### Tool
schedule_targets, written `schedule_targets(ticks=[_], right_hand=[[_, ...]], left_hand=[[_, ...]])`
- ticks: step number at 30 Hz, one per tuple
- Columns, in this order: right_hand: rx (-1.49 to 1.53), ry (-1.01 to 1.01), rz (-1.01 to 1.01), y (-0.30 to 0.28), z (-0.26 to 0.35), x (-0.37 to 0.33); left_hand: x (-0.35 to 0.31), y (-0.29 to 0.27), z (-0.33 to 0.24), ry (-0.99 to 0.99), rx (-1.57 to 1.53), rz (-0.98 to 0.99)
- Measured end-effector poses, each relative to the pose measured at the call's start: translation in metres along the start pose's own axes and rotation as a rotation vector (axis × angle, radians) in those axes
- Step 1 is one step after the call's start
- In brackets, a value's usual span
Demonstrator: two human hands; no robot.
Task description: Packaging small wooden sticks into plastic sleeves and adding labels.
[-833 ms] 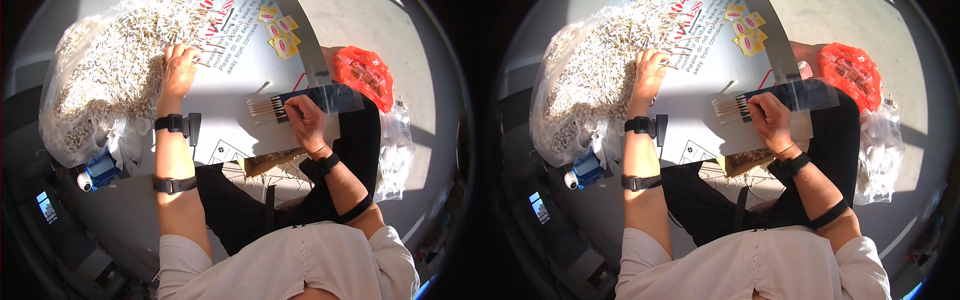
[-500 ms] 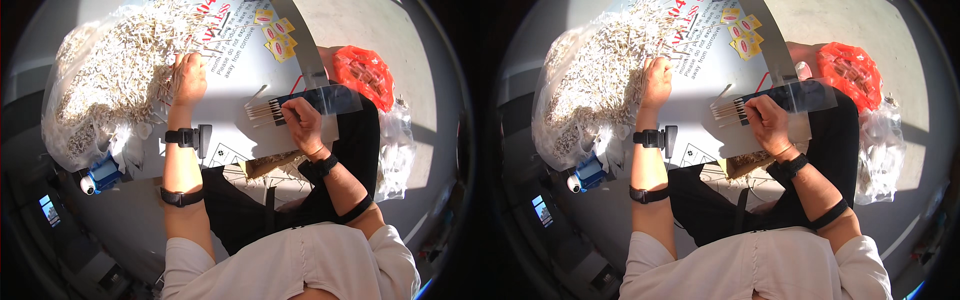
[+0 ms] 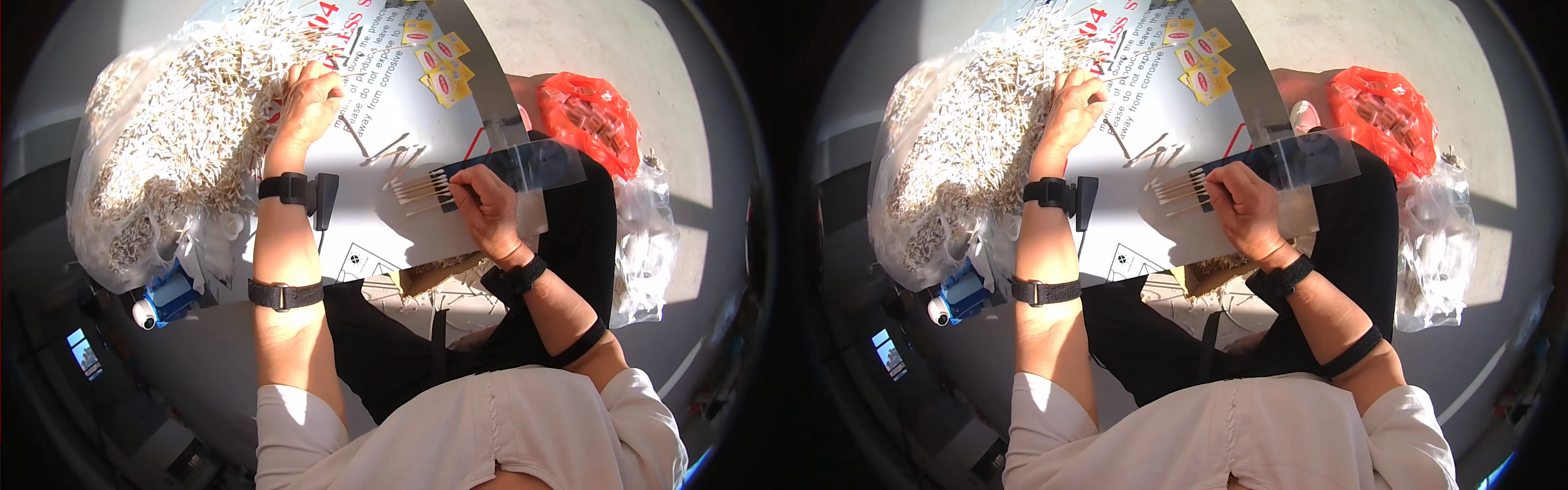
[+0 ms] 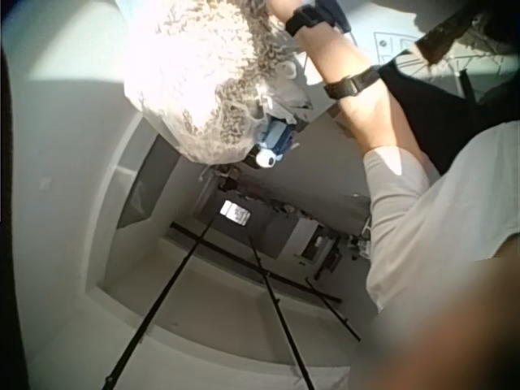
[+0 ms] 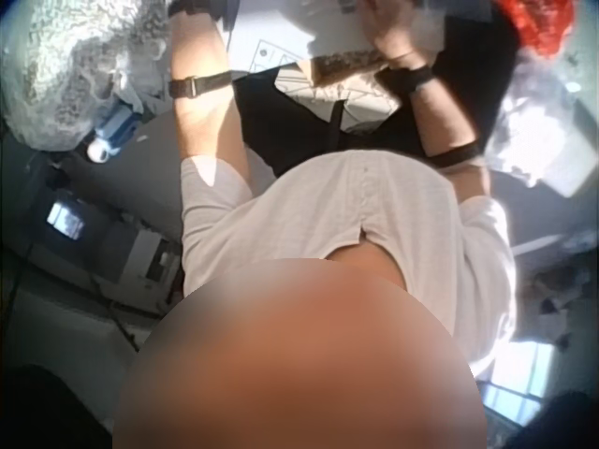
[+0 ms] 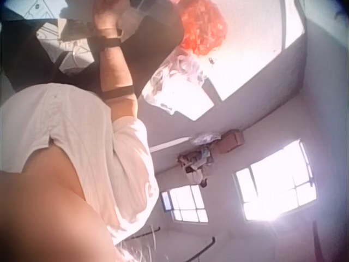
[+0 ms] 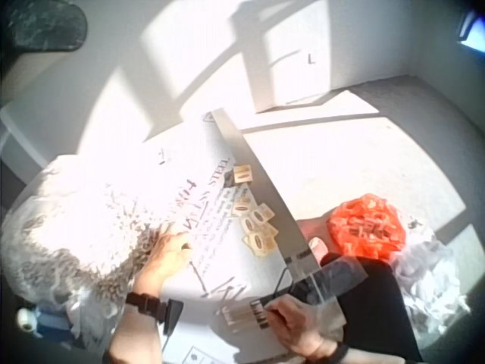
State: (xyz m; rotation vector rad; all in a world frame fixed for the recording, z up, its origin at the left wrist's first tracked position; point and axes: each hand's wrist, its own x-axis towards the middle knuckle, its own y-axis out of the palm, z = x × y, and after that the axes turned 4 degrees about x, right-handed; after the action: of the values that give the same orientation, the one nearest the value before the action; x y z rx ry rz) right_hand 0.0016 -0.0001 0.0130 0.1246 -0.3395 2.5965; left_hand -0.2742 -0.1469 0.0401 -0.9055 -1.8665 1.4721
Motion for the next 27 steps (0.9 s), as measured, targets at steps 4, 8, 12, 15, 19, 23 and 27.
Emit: schedule_targets(ticks=[4, 8, 12, 15, 19, 23, 27], right_hand=[[-0.002, -0.001, -0.004, 0.000, -0.002, 0.000], [-0.014, -0.011, -0.020, -0.001, -0.004, -0.001], [-0.012, 0.003, -0.022, -0.003, -0.004, -0.002], [-0.003, -0.004, -0.019, -0.002, -0.004, -0.002], [0.013, 0.007, -0.008, 0.001, -0.002, -0.001], [-0.009, 0.018, -0.016, -0.002, -0.004, -0.001], [0.026, 0.049, -0.013, -0.003, -0.002, -0.001]], left_hand=[[0.000, 0.007, -0.002, 0.007, -0.036, -0.067], [-0.027, 0.021, -0.043, -0.040, -0.078, -0.158], [-0.050, 0.026, -0.087, -0.278, -0.079, -0.295], [-0.061, 0.030, -0.098, -0.430, 0.079, -0.413], [-0.062, 0.045, -0.090, -0.421, 0.044, -0.308], [-0.056, 0.046, -0.102, -0.261, -0.146, -0.218], [-0.019, 0.027, -0.069, -0.209, -0.040, -0.356]])
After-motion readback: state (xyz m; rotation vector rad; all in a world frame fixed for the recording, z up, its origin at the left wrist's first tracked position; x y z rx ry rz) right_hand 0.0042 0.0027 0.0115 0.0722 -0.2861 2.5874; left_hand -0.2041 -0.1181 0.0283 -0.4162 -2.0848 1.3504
